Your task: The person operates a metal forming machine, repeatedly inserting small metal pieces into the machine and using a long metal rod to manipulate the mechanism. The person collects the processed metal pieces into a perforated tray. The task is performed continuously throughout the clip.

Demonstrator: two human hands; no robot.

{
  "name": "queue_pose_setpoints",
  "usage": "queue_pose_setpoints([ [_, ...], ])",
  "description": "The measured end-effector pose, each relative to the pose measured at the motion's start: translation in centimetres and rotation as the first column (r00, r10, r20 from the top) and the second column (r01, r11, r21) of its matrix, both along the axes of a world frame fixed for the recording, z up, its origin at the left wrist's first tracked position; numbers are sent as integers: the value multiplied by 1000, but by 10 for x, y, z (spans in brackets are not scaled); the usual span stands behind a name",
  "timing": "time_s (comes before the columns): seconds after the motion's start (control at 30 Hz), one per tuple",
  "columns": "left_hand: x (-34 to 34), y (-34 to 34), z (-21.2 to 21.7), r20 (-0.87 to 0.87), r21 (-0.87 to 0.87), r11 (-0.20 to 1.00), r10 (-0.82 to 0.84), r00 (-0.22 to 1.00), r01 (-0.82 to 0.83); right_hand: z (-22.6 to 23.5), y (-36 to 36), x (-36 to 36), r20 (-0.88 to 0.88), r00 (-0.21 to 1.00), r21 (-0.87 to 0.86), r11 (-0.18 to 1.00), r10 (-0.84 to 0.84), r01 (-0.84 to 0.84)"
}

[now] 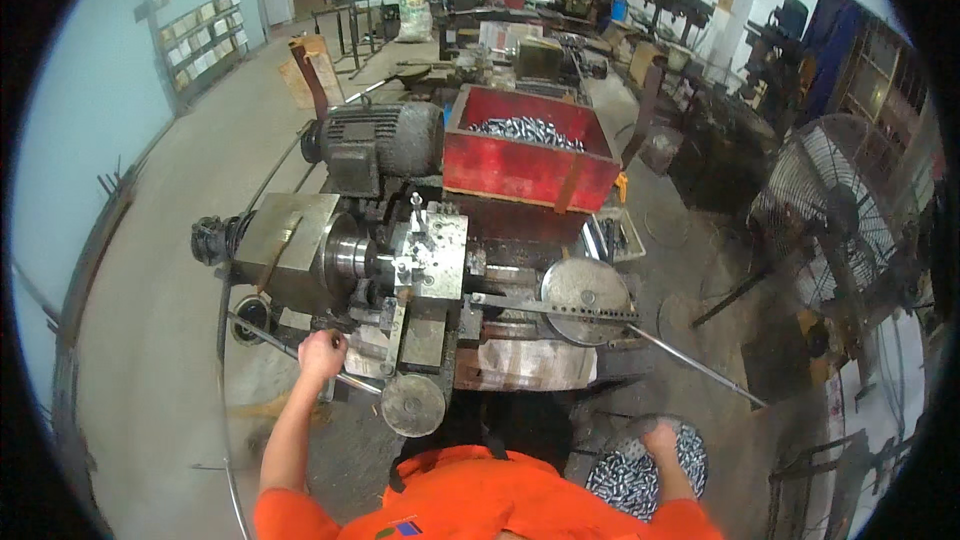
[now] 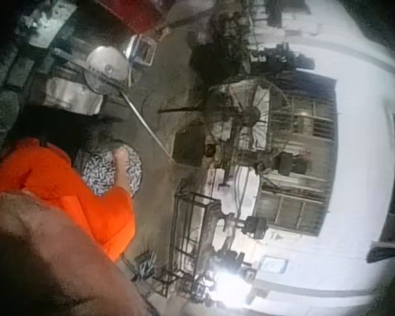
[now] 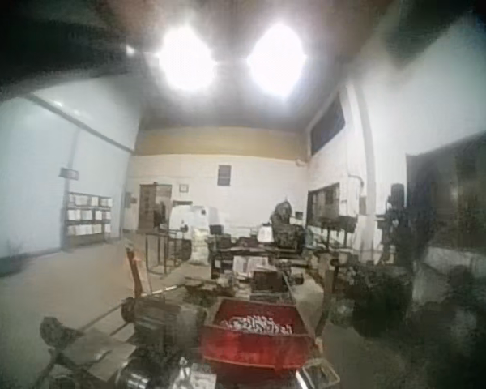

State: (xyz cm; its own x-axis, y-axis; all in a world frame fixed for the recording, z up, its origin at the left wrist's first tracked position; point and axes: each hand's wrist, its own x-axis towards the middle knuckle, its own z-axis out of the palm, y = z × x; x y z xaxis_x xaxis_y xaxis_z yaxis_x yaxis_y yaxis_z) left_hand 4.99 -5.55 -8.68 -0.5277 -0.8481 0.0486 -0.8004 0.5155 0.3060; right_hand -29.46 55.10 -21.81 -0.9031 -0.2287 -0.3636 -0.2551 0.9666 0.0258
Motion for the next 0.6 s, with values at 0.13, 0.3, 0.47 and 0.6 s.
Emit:
queue_pose_setpoints([
  [0.13, -7, 6, 19, -155, 186, 974, -98, 983, 126, -15, 5, -1, -186, 982, -227, 974, -42, -1],
  [0.3, -32, 45, 83, -534, 435, 775, -188, 824, 458, 35, -53, -1, -504, 802, -465, 682, 320, -564],
  [0.47, -80, 96, 113, -727, 482, 552, -181, 662, 681, 188, -231, 84, -366, 740, -758, 280, 564, -588],
  [0.6, -91, 116, 88, -757, 588, 271, -146, 637, 762, 253, -313, 136, -567, 523, -776, -199, 637, -598],
])
